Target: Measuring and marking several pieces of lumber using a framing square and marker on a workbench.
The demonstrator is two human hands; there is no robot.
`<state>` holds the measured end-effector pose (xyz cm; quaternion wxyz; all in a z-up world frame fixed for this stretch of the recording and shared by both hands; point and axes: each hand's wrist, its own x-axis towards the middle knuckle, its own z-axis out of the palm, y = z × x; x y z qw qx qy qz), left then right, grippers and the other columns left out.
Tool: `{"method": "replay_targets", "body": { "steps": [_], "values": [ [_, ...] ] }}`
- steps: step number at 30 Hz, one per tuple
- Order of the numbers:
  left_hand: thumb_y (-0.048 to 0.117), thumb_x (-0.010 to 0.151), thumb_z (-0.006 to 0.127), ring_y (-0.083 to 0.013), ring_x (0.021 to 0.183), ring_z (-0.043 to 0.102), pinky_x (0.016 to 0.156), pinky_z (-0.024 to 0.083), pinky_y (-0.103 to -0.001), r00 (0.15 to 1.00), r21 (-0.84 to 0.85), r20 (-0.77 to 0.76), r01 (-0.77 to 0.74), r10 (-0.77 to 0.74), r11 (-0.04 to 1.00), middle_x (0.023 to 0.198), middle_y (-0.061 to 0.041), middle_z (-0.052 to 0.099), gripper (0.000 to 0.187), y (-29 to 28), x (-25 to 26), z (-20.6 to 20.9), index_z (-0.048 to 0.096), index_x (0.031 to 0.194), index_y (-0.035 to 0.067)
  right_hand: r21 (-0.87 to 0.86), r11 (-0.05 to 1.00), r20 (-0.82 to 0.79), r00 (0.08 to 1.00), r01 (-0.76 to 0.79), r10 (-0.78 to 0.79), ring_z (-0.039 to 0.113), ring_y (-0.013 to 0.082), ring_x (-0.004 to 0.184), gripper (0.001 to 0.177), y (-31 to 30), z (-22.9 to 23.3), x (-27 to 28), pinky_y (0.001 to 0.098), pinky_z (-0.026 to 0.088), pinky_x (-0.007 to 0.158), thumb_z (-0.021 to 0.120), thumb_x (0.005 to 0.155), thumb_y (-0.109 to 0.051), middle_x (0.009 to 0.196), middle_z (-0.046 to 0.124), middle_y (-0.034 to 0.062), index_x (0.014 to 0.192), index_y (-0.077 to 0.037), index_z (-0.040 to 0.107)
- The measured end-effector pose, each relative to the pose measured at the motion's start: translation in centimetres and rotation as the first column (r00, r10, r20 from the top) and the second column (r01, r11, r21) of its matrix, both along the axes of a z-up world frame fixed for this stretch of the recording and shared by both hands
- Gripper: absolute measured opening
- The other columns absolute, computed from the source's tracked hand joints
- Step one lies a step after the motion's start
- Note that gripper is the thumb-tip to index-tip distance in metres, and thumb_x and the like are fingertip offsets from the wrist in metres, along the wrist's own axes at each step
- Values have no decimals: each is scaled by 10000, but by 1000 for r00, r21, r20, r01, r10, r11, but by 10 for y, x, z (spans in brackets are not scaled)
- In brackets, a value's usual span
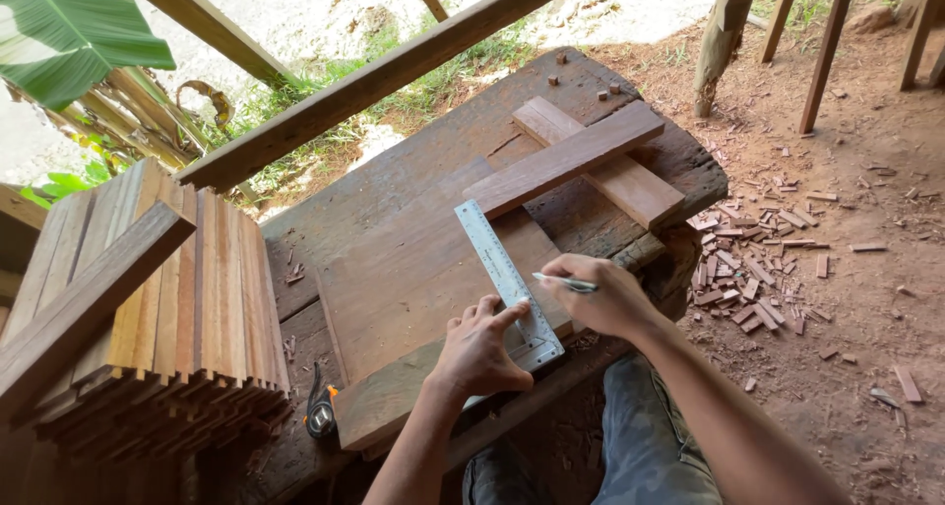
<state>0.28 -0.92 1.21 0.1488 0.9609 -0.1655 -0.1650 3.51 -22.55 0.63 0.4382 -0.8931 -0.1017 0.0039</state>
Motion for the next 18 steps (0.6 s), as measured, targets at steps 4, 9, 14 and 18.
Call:
{"method": "replay_targets", "body": {
  "steps": [4,9,14,18],
  "values": [
    [601,475,793,-428,1359,492,1066,382,-528,1000,10,-18,-11,11,1000,1470,-178,472,1090,-1,-3,5,519,1484,293,-24,997,-62,995,-76,75,679,208,623,208,8,1,-4,329,554,601,623,969,-236,812,765,87,1056,-133,781],
    [607,482,801,-422,1362,493,1064,385,-526,1000,0,-18,-18,18,1000,1477,-178,476,1089,-1,-3,3,525,1484,284,-161,971,-160,976,-176,150,730,386,769,284,-9,14,-39,503,560,735,599,918,-411,765,748,139,842,-173,734],
    [500,484,806,-401,1298,494,1036,406,-521,1000,30,-4,1,-1,1000,1496,-155,440,1085,-4,-3,10,506,1505,285,100,989,-260,957,-108,131,721,277,770,348,-40,-28,-77,391,585,734,481,961,-336,840,780,111,835,-125,728],
    [434,482,814,-361,1242,510,1014,403,-490,998,6,57,39,-39,999,1501,-156,429,1086,-2,-3,5,516,1509,242,463,836,-539,843,296,0,476,130,507,386,-7,-85,-85,262,329,417,434,1033,-241,709,668,79,1284,-84,682]
  ]
}}
